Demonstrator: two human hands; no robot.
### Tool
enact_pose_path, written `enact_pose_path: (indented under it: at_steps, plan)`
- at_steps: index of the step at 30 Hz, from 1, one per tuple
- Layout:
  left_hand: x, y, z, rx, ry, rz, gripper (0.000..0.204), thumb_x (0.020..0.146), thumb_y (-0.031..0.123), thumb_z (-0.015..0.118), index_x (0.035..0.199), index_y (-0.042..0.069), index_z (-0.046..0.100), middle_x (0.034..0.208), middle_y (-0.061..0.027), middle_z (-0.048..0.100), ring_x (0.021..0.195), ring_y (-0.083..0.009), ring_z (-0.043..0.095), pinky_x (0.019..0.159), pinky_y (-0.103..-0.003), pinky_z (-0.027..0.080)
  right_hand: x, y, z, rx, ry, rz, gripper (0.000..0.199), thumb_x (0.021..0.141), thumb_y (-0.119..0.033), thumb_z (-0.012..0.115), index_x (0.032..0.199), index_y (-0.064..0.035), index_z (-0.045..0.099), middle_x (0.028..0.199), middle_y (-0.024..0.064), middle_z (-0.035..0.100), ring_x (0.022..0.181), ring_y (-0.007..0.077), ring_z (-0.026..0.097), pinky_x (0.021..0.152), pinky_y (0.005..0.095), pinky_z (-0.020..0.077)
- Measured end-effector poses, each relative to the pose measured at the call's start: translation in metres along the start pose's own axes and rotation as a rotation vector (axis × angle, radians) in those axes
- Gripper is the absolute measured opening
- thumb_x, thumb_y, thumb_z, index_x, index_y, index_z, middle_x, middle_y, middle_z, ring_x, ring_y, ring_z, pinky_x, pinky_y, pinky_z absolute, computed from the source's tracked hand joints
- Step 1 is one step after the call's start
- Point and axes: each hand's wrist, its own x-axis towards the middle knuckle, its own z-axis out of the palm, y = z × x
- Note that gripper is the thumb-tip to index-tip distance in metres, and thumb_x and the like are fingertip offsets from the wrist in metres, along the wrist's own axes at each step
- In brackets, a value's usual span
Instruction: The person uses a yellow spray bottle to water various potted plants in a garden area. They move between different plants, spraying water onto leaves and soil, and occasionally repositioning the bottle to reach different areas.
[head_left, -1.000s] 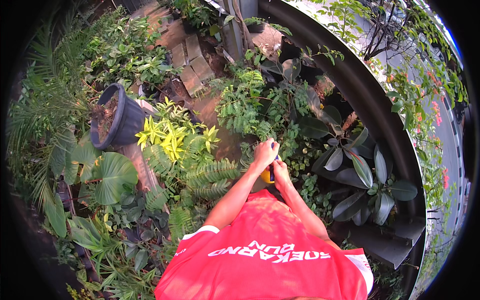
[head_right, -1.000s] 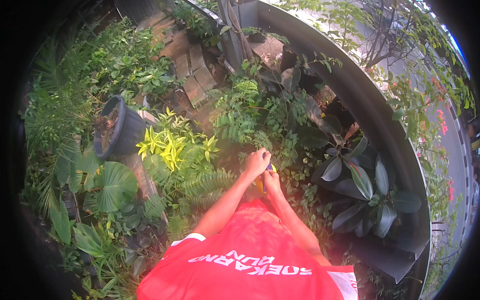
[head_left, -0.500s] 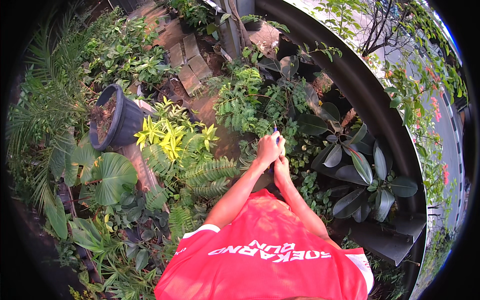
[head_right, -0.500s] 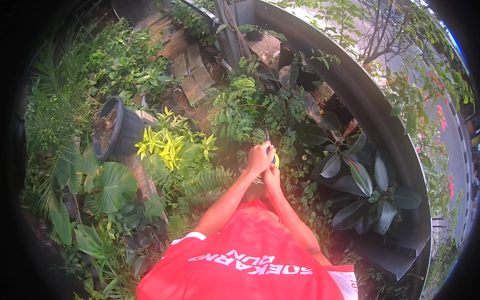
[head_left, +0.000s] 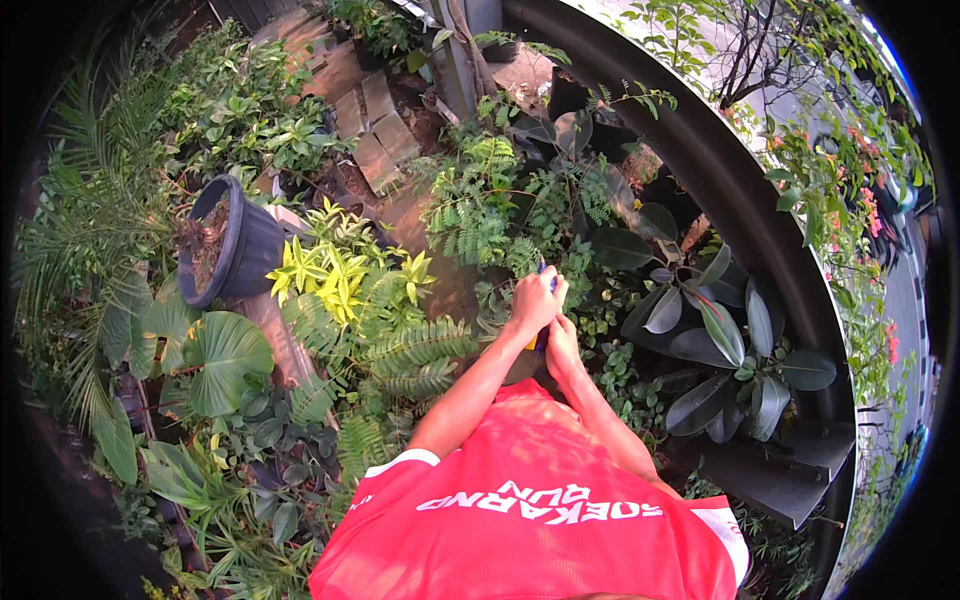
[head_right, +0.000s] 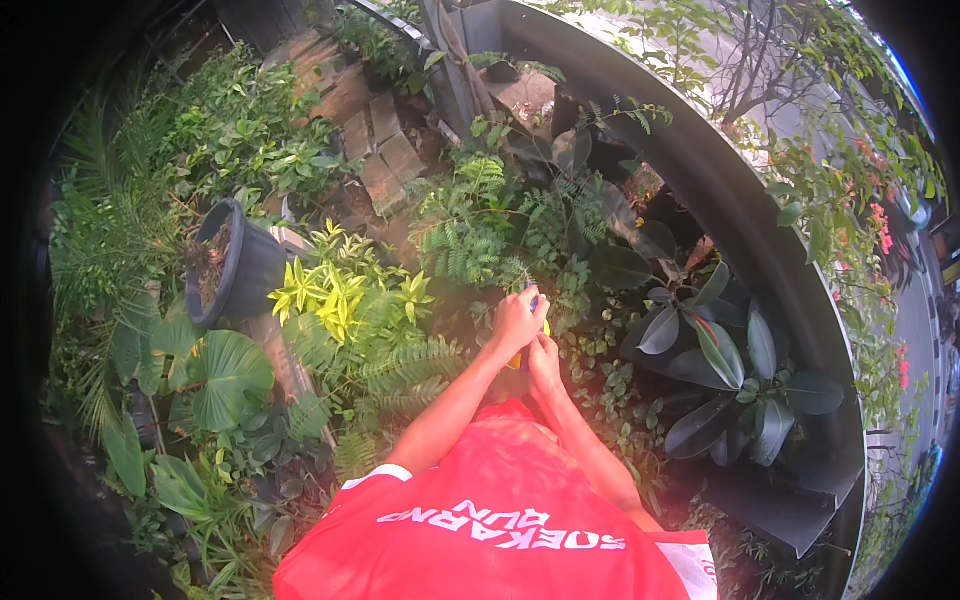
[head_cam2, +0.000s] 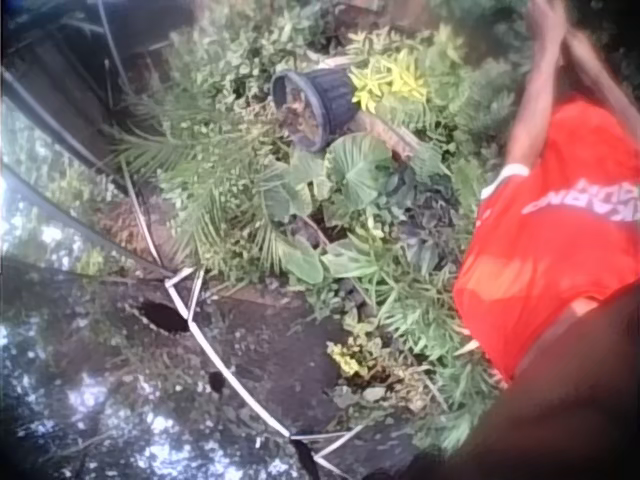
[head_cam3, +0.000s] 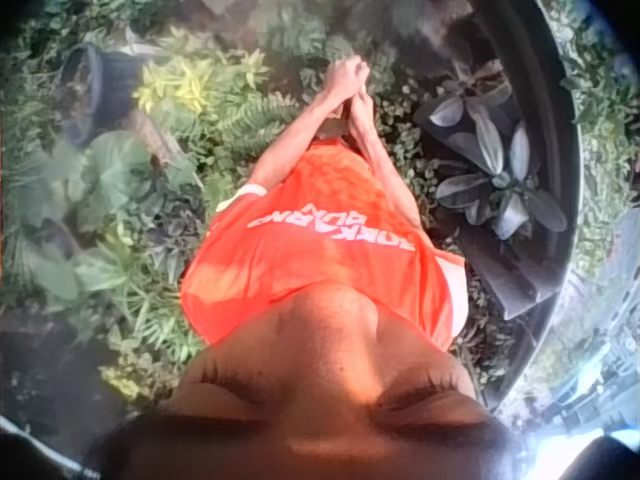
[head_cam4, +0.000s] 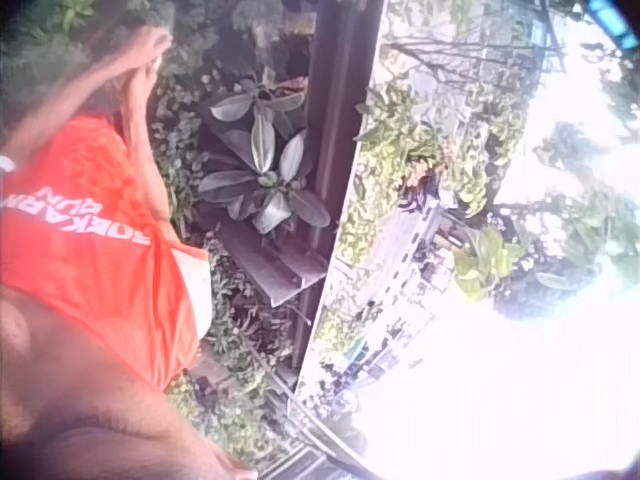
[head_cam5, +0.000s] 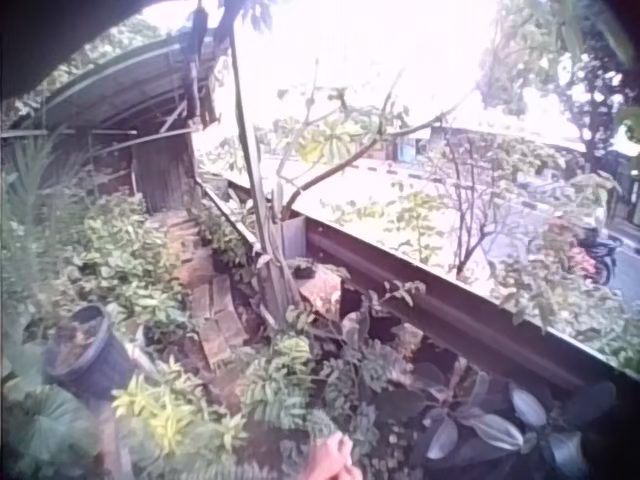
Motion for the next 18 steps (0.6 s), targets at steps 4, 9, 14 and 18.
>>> enact_pose_path:
  at_steps: [4,9,14,18]
  plan:
    - [0.004,0.009,-0.004,0.055,0.035,0.094,0.024,0.087,0.027,0.057,0.087,0.003,0.061,0.07,-0.0229,0.062,0.071,-0.041,0.062,0.065,-0.05,0.049,0.009,0.001,-0.005,-0.053,-0.023,-0.062,0.023,0.099,-0.016,0.046,0.107,0.001,0.06,0.091,0.0008,0.063,0.078,0.0086,0.057,0.071,0.0247,0.0461]
    - [0.001,-0.011,0.009,-0.002,0.009,0.0,0.026,0.088,0.03,0.055,0.089,0.005,0.062,0.073,-0.0234,0.064,0.073,-0.0413,0.064,0.067,-0.05,0.05,0.016,0.01,-0.012,-0.056,0.006,0.012,0.019,0.097,-0.013,0.047,0.098,0.0003,0.061,0.085,0.0022,0.064,0.072,0.0094,0.058,0.068,0.0248,0.0469]
    - [0.0,-0.028,0.018,0.06,-0.078,-0.107,0.03,0.088,0.033,0.055,0.089,0.004,0.062,0.07,-0.022,0.065,0.07,-0.0419,0.064,0.066,-0.051,0.051,0.028,0.03,-0.031,-0.104,-0.023,0.116,0.016,0.095,-0.011,0.048,0.091,0.0,0.06,0.077,0.0055,0.063,0.067,0.0126,0.059,0.066,0.0258,0.0479]
    - [0.0,-0.015,0.014,0.054,-0.047,-0.086,0.029,0.089,0.032,0.054,0.086,0.004,0.061,0.068,-0.0214,0.063,0.068,-0.0416,0.064,0.063,-0.051,0.05,0.017,0.019,-0.019,-0.023,-0.034,0.054,0.019,0.094,-0.016,0.048,0.092,-0.0014,0.06,0.07,0.0011,0.058,0.048,0.0065,0.042,0.043,0.0238,0.0331]
